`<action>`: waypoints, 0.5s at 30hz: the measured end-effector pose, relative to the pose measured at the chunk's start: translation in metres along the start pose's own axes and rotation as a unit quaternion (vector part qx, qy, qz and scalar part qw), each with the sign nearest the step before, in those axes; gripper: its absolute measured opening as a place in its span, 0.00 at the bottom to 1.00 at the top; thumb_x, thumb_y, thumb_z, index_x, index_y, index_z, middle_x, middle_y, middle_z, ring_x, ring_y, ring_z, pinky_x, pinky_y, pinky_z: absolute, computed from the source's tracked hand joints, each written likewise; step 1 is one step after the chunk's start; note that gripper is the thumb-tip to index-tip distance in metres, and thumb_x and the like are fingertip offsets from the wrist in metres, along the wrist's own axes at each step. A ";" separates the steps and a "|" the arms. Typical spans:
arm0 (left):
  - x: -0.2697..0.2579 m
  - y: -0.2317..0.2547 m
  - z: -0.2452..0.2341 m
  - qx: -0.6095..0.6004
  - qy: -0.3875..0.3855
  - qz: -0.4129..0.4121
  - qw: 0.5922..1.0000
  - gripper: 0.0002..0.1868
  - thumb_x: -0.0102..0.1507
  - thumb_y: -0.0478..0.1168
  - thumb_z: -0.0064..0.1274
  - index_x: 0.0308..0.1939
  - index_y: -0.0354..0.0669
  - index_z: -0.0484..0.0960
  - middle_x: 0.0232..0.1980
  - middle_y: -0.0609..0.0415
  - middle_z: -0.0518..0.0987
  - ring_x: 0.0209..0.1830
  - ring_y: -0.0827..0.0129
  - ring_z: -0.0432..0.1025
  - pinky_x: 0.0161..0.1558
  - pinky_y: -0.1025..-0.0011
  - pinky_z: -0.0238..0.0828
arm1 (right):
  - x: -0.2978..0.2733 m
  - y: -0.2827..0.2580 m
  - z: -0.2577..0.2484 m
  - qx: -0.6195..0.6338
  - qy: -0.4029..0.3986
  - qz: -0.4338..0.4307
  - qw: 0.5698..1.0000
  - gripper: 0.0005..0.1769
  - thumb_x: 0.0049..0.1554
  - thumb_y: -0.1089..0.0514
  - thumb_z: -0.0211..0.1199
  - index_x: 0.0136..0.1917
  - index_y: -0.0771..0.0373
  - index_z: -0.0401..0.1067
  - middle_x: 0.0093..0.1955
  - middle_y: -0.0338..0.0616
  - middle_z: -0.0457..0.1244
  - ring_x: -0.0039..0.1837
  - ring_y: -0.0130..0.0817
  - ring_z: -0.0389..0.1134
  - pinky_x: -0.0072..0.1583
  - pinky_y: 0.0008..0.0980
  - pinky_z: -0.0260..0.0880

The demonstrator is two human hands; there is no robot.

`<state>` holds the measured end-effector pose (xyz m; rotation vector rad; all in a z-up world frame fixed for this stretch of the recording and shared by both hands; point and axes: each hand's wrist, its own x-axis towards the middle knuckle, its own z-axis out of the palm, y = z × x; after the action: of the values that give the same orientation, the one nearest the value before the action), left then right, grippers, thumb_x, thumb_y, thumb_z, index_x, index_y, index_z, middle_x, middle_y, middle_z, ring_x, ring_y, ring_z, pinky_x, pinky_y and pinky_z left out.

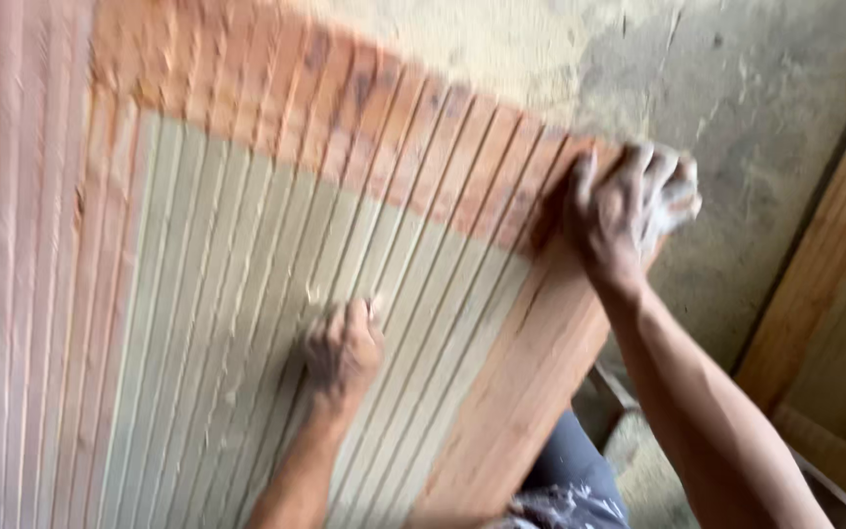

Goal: The person sands the surface of a large wooden board using a sanding block. They move the block back and forth along the grain of the wood, covering the edges and the main surface area.

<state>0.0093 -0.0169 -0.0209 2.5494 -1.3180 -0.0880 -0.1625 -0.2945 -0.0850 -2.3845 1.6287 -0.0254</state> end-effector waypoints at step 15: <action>0.003 -0.010 0.048 -0.018 0.023 0.043 0.999 0.08 0.69 0.43 0.53 0.43 0.45 0.83 0.27 0.52 0.77 0.22 0.63 0.69 0.26 0.61 0.62 | -0.008 0.012 0.003 0.032 0.021 -0.001 0.999 0.32 0.68 0.35 0.52 0.67 0.67 0.63 0.67 0.67 0.54 0.73 0.62 0.46 0.67 0.73 0.41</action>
<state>0.0109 -0.0242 -0.0698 2.4465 -1.3933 -0.0368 -0.1756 -0.2911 -0.0895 -2.3524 1.6188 -0.1285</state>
